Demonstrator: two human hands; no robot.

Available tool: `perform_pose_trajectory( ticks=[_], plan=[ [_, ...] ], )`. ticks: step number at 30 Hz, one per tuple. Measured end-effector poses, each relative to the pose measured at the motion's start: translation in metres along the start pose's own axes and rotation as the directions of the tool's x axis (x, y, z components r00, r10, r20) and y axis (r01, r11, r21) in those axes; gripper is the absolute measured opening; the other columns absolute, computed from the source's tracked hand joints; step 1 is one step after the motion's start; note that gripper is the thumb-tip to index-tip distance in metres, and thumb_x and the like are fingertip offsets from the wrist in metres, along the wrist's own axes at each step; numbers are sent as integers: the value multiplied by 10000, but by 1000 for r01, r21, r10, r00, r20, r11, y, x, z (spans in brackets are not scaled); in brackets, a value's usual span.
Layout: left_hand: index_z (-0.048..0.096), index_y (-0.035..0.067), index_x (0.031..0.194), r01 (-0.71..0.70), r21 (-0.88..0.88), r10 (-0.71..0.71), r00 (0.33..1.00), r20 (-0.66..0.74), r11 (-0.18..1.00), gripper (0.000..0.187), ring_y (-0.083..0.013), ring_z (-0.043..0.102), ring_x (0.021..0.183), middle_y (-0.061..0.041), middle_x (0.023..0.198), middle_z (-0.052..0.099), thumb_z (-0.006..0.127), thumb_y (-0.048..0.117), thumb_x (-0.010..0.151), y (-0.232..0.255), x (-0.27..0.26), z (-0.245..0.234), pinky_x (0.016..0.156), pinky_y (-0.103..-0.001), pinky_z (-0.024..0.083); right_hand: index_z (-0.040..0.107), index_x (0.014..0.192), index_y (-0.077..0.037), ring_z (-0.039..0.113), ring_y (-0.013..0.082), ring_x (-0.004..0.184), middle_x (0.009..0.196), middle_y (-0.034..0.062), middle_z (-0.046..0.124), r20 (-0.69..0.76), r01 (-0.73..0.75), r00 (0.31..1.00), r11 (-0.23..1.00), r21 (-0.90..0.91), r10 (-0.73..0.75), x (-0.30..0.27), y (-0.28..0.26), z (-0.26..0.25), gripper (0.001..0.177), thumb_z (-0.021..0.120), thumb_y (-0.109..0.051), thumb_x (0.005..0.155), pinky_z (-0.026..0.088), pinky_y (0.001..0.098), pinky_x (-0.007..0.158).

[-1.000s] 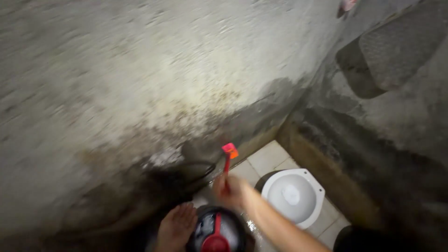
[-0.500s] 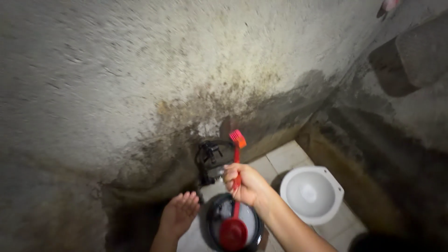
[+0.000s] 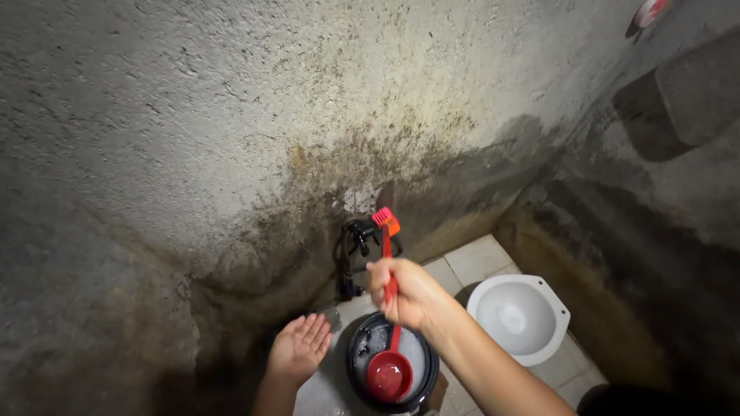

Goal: The person scrubs a stained concrete wall with a long-handled brush, applies cleaning agents from bottles, and rinses the area with water from a tap using a red scoop. The person also handles a white basin and a black bucket during the process.

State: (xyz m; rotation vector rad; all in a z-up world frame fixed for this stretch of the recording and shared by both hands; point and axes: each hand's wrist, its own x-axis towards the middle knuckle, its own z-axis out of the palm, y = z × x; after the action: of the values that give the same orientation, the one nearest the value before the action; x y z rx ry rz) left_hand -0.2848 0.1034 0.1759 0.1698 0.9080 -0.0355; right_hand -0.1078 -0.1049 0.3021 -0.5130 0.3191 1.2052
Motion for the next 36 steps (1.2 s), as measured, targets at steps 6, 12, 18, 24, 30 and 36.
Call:
perform_pose_trajectory(
  ticks=[6,12,18,24,30,36],
  plan=[
    [600,50,1261,3,9,-3,1000,30,1000,359,-284,569,1312,-108,1351,653,542,240,962,-4,10,-18,1109,-456,416,476,786,-105,535,109,513,633,-10,527,15,20,1000,977,212,-24,62,-23,8,208,529,-35,974,482,239,491],
    [654,48,1079,-24,30,18,982,187,999,226,-296,606,1128,-107,1156,667,586,240,981,-8,39,-35,1049,-484,472,506,794,-79,550,133,580,672,14,534,120,125,981,967,224,-155,46,63,77,183,526,-68,976,504,279,543],
    [617,62,1206,0,37,-1,999,36,999,324,-291,613,1218,-109,1255,692,537,262,963,-3,30,-33,1083,-460,439,478,731,-106,500,163,553,651,22,491,26,309,947,928,209,-321,113,-7,51,194,514,-15,899,459,300,506],
    [575,71,1320,-13,7,13,1000,-19,1000,417,-294,561,1299,-98,1327,651,513,276,963,8,38,-38,1101,-491,413,469,753,-94,506,157,564,651,27,493,62,351,930,925,146,-363,92,1,73,181,494,-24,919,459,289,522],
    [577,104,1310,-192,288,165,980,115,938,388,-314,575,1282,-95,1329,652,534,253,955,8,50,-64,1067,-511,437,597,974,-59,613,288,616,702,128,624,-110,261,954,953,-156,-279,54,85,105,153,462,-121,942,554,433,550],
    [587,95,1267,10,-5,-10,1000,-1,1000,346,-271,542,1332,-67,1360,638,461,308,1025,3,71,-74,1122,-470,387,541,785,-78,587,201,585,688,62,562,-171,290,941,956,-33,-291,103,-8,23,204,475,-56,977,546,364,543]
  ],
)
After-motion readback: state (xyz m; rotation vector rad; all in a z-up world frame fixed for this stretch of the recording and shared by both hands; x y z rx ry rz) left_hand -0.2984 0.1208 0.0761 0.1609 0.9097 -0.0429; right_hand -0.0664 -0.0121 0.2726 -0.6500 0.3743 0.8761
